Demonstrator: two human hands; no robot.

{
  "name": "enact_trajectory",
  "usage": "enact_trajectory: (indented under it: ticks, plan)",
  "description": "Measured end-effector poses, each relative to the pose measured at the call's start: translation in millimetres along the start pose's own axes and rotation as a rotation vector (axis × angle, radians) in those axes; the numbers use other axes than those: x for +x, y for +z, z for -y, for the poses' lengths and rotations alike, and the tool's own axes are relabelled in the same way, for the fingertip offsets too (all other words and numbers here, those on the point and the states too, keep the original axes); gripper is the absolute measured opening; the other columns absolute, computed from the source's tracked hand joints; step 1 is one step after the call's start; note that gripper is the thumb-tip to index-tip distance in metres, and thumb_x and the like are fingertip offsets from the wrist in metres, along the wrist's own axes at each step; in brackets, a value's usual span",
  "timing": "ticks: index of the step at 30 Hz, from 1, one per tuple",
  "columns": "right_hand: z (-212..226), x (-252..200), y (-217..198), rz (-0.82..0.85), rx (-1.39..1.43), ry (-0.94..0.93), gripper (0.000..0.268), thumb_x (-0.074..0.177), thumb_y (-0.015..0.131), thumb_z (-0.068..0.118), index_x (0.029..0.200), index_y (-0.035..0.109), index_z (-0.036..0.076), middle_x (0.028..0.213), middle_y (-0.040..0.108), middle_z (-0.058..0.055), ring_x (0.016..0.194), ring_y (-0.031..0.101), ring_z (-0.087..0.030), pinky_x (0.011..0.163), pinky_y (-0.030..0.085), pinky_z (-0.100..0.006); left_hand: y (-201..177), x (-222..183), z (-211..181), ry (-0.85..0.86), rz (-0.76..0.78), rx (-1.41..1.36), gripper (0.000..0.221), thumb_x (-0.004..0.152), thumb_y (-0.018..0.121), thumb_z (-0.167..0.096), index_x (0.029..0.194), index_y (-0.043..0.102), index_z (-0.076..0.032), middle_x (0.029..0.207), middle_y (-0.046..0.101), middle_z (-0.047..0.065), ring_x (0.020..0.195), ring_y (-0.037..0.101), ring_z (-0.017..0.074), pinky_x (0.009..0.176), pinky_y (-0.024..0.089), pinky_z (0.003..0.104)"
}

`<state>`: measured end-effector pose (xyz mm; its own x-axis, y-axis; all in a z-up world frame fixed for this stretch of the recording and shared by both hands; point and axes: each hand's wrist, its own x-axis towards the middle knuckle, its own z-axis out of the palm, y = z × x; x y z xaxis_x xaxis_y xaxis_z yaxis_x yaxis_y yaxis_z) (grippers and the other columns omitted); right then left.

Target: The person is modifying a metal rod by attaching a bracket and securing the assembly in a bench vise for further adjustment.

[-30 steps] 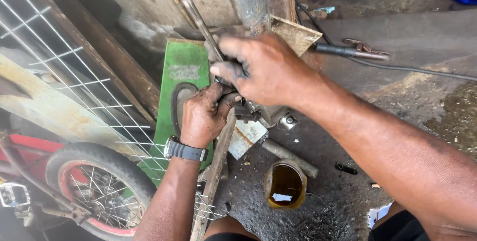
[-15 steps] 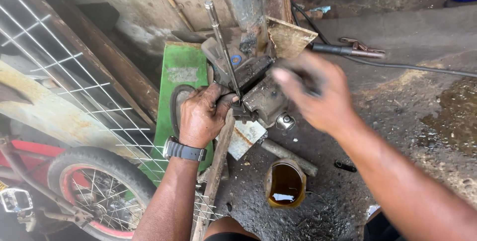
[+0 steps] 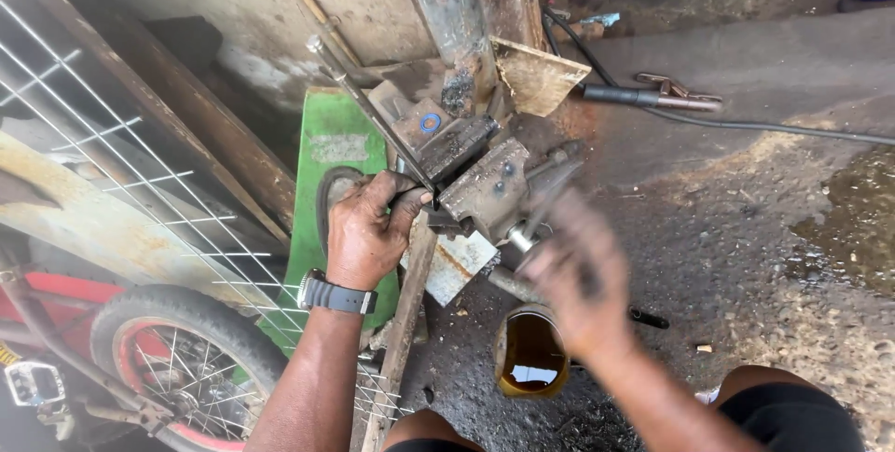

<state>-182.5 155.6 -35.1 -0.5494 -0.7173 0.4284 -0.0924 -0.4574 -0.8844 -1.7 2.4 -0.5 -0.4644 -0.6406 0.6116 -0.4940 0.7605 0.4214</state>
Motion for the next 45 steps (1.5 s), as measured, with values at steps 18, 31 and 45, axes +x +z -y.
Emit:
enact_trajectory:
  ticks: [18, 31, 45]
  plan:
    - [-102.4, -63.1, -5.9, 0.296, -0.317, -0.194, 0.038, 0.078, 0.083, 0.010, 0.115, 0.082, 0.017, 0.125, 0.075, -0.008, 0.110, 0.076, -0.030, 0.091, 0.062, -0.043, 8.1, -1.2, -7.8, -0.022, -0.036, 0.039, 0.018, 0.091, 0.084, -0.023, 0.086, 0.069, -0.014, 0.066, 0.069, 0.013, 0.071, 0.072, 0.0420, 0.066, 0.060, 0.050]
    - [-109.9, -56.6, -14.5, 0.311, -0.123, 0.578, 0.019, 0.084, 0.078, 0.002, 0.102, 0.085, 0.001, 0.081, 0.083, -0.024, 0.082, 0.081, -0.033, 0.060, 0.062, -0.043, 12.7, -7.6, -3.7, -0.126, -0.056, 0.045, 0.022, 0.088, 0.087, -0.027, 0.088, 0.069, -0.015, 0.065, 0.068, 0.018, 0.071, 0.072, 0.0450, 0.057, 0.056, 0.053]
    - [-88.0, -80.3, 0.3, 0.614, -0.430, -0.163, 0.045, 0.093, 0.074, 0.032, 0.137, 0.066, 0.029, 0.127, 0.077, -0.007, 0.106, 0.079, -0.022, 0.071, 0.072, -0.035, 20.8, -8.5, -1.6, -0.117, 0.011, 0.126, 0.029, 0.095, 0.080, -0.035, 0.091, 0.061, -0.014, 0.071, 0.070, 0.002, 0.060, 0.069, 0.0246, 0.055, 0.050, 0.040]
